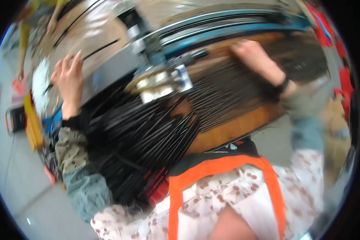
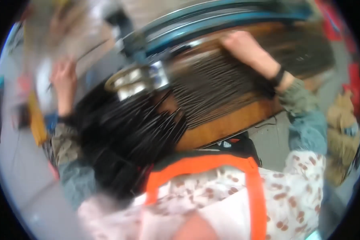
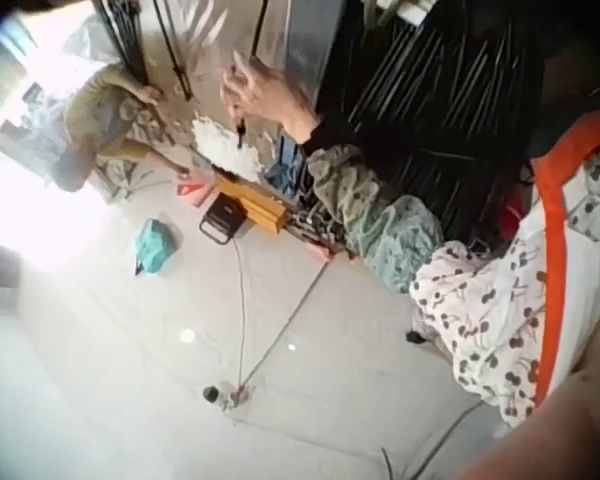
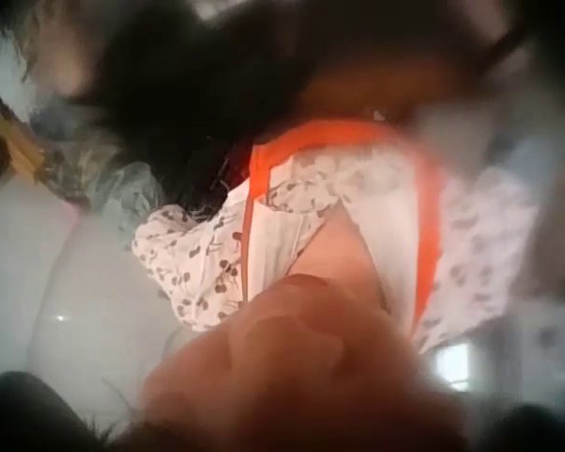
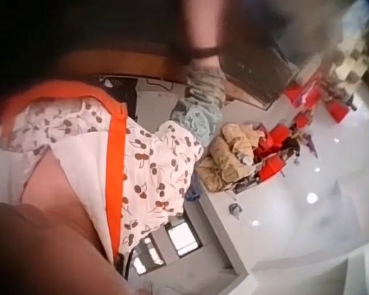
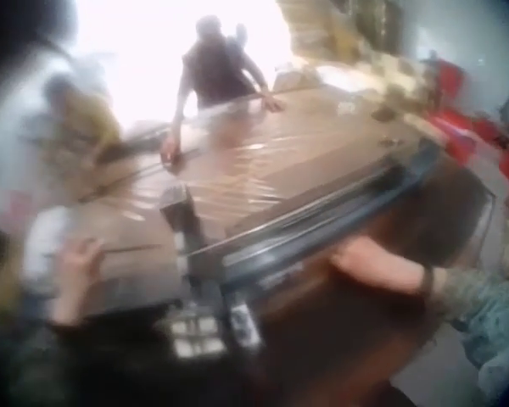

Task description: Organizing thin metal rods on a table and using a sliding alignment tool to process them.

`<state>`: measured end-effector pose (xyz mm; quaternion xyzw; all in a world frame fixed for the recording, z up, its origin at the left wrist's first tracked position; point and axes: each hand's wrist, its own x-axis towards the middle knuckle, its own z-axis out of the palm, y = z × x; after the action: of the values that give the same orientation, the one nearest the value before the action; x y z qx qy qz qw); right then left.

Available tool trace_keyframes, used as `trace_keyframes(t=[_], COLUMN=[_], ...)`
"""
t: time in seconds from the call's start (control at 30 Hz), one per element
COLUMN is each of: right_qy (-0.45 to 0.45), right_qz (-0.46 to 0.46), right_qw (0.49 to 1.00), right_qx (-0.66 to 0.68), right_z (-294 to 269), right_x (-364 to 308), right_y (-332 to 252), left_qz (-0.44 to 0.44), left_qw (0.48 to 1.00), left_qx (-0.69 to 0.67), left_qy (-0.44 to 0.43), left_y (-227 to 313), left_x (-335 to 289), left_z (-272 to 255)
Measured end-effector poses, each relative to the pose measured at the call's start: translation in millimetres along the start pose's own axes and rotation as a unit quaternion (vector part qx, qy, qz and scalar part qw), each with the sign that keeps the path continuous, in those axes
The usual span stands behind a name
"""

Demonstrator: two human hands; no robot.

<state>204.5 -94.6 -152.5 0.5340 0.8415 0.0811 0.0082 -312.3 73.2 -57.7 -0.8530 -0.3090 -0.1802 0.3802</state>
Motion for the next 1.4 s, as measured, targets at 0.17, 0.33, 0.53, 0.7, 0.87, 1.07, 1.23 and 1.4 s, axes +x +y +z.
trace_keyframes(t=[0.17, 0.33, 0.53, 0.7, 0.87, 1.07, 1.23, 1.4], right_qy=[0.029, -0.073, -0.041, 0.021, 0.107, 0.124, 0.278, 0.389], right_qz=[0.067, 0.027, -0.042, 0.026, 0.018, 0.097, -0.039, 0.065], right_qw=[0.987, 0.961, 0.908, 0.895, 0.881, 0.854, 0.869, 0.788], right_qx=[0.142, 0.266, 0.415, 0.444, 0.460, 0.495, 0.406, 0.473], right_z=[-70.6, -78.0, -69.5, -56.8, -56.2, -62.3, -53.1, -65.2], right_x=[0.6, 37.9, 33.2, 27.1, 25.6, -2.4, -1.6, -15.3], right_y=[-46.2, -118.8, -140.1, -154.5, -162.1, -152.1, -151.6, -144.6], left_qz=[-0.068, -0.037, -0.024, -0.025, -0.019, 0.022, 0.013, -0.034], left_qw=[0.944, 0.910, 0.892, 0.884, 0.894, 0.891, 0.839, 0.809], left_qx=[-0.273, -0.301, -0.366, -0.389, -0.375, -0.404, -0.445, -0.500], left_qy=[-0.171, -0.284, -0.265, -0.257, -0.246, -0.207, -0.314, -0.308], left_y=[45.2, 93.3, 98.0, 103.5, 103.0, 118.4, 110.0, 133.0], left_x=[-26.6, -55.0, -53.4, -41.6, -32.0, -5.1, 14.9, 61.6], left_z=[-77.4, -100.7, -104.4, -129.6, -138.1, -147.4, -160.2, -173.1])
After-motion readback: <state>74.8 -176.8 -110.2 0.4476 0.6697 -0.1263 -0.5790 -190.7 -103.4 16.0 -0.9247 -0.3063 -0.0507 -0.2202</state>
